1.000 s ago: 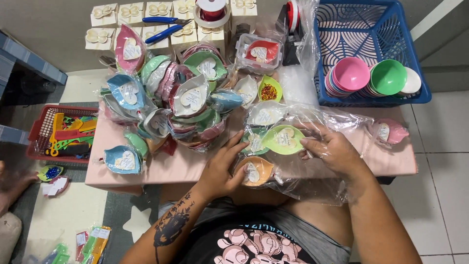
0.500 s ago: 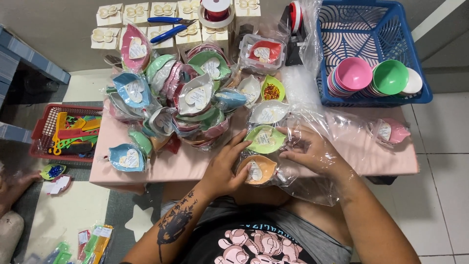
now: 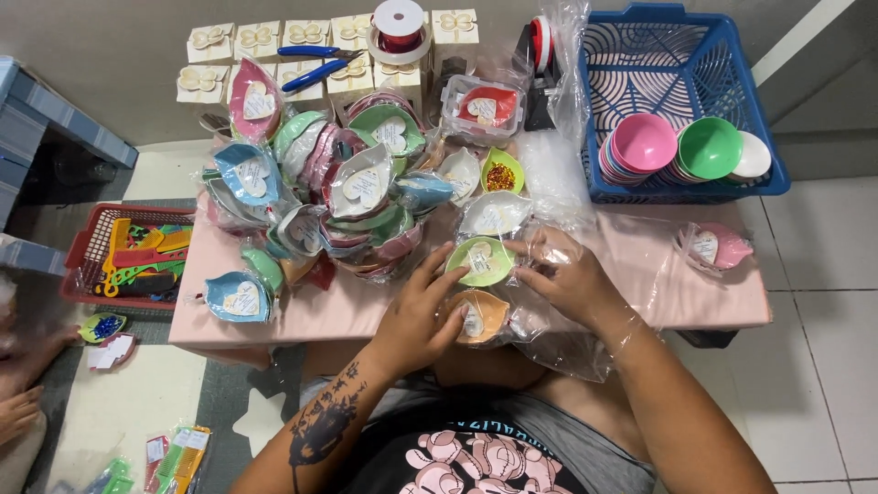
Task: Packing small heart-shaped decorative bowls into individual plastic bags at a workshop station.
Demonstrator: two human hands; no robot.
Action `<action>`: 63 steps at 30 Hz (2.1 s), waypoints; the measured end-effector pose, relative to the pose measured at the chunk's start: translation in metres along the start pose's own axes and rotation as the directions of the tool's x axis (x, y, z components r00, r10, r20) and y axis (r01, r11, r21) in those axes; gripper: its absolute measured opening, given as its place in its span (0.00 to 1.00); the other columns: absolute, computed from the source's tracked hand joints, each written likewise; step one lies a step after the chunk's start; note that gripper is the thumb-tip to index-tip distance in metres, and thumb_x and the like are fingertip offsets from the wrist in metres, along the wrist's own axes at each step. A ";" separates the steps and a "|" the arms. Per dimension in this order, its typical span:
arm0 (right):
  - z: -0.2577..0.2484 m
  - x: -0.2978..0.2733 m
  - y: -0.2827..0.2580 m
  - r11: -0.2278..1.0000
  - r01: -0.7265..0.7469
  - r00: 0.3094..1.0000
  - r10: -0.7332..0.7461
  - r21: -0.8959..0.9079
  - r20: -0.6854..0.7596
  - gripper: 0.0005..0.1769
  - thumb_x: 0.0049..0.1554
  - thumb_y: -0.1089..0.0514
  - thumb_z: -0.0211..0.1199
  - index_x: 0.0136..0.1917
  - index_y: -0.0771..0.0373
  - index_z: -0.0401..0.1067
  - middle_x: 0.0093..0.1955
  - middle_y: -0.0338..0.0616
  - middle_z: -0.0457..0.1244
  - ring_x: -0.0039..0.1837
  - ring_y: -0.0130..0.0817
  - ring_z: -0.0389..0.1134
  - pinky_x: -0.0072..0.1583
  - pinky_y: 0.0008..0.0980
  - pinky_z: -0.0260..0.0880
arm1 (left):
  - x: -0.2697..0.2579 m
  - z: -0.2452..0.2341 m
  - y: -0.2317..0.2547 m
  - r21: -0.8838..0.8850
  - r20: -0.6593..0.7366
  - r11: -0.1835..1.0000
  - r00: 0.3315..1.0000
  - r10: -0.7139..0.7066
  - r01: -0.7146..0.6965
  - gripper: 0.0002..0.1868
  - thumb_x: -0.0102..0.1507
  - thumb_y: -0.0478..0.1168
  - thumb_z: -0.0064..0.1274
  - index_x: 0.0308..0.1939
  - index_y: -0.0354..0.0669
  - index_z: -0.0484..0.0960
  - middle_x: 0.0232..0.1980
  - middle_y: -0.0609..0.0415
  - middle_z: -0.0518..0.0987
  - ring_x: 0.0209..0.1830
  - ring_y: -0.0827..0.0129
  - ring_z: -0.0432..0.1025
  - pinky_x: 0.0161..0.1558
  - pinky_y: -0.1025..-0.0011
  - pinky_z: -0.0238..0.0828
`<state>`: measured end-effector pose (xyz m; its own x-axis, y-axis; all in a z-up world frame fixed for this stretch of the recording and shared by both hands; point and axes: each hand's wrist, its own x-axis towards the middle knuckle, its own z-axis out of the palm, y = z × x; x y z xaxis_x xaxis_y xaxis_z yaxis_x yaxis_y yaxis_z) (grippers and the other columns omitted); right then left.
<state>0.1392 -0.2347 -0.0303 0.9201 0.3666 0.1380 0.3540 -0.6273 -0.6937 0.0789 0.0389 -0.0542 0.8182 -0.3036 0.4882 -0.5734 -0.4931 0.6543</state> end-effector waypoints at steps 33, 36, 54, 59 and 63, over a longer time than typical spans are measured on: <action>0.000 -0.017 0.042 0.770 -0.156 0.986 0.160 -0.619 -0.049 0.25 0.65 0.39 0.52 0.74 0.39 0.65 0.44 0.32 0.65 0.47 0.40 0.76 0.45 0.47 0.81 | 0.122 0.042 0.010 0.534 0.536 0.818 0.834 -0.130 -0.216 0.38 0.69 0.62 0.33 0.82 0.58 0.59 0.84 0.39 0.57 0.85 0.40 0.48 0.77 0.41 0.48; 0.011 -0.011 0.052 0.755 -0.286 0.938 0.347 -0.590 -0.011 0.22 0.63 0.35 0.52 0.67 0.38 0.68 0.50 0.33 0.65 0.50 0.42 0.76 0.52 0.48 0.80 | 0.122 0.042 0.009 0.540 0.551 0.809 0.825 -0.130 -0.233 0.39 0.68 0.62 0.33 0.83 0.58 0.59 0.84 0.40 0.57 0.85 0.41 0.48 0.77 0.41 0.46; 0.009 -0.023 0.054 0.776 -0.367 0.922 0.375 -0.513 -0.092 0.23 0.62 0.35 0.57 0.71 0.29 0.69 0.56 0.30 0.73 0.55 0.43 0.77 0.58 0.46 0.82 | 0.114 0.052 -0.003 0.597 0.562 0.764 0.807 -0.178 -0.247 0.42 0.69 0.63 0.27 0.86 0.55 0.46 0.88 0.42 0.48 0.88 0.46 0.40 0.80 0.43 0.38; 0.012 -0.025 0.059 0.774 -0.401 0.904 0.419 -0.489 -0.078 0.22 0.63 0.32 0.54 0.69 0.29 0.69 0.58 0.28 0.71 0.56 0.44 0.77 0.60 0.46 0.81 | 0.112 0.050 0.000 0.593 0.558 0.765 0.814 -0.165 -0.251 0.41 0.71 0.61 0.27 0.86 0.54 0.46 0.88 0.42 0.47 0.88 0.46 0.39 0.80 0.43 0.38; 0.015 -0.027 0.070 0.747 -0.342 0.922 0.384 -0.570 -0.049 0.24 0.63 0.35 0.52 0.72 0.25 0.64 0.61 0.27 0.68 0.56 0.42 0.77 0.61 0.46 0.81 | 0.111 0.053 -0.005 0.601 0.560 0.756 0.812 -0.166 -0.260 0.40 0.72 0.61 0.25 0.87 0.54 0.45 0.88 0.42 0.46 0.88 0.45 0.38 0.80 0.43 0.36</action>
<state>0.1364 -0.2781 -0.0930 0.9925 0.0629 -0.1044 0.0454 -0.9857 -0.1623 0.1748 -0.0361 -0.0336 0.7829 -0.6212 -0.0354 -0.6208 -0.7837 0.0209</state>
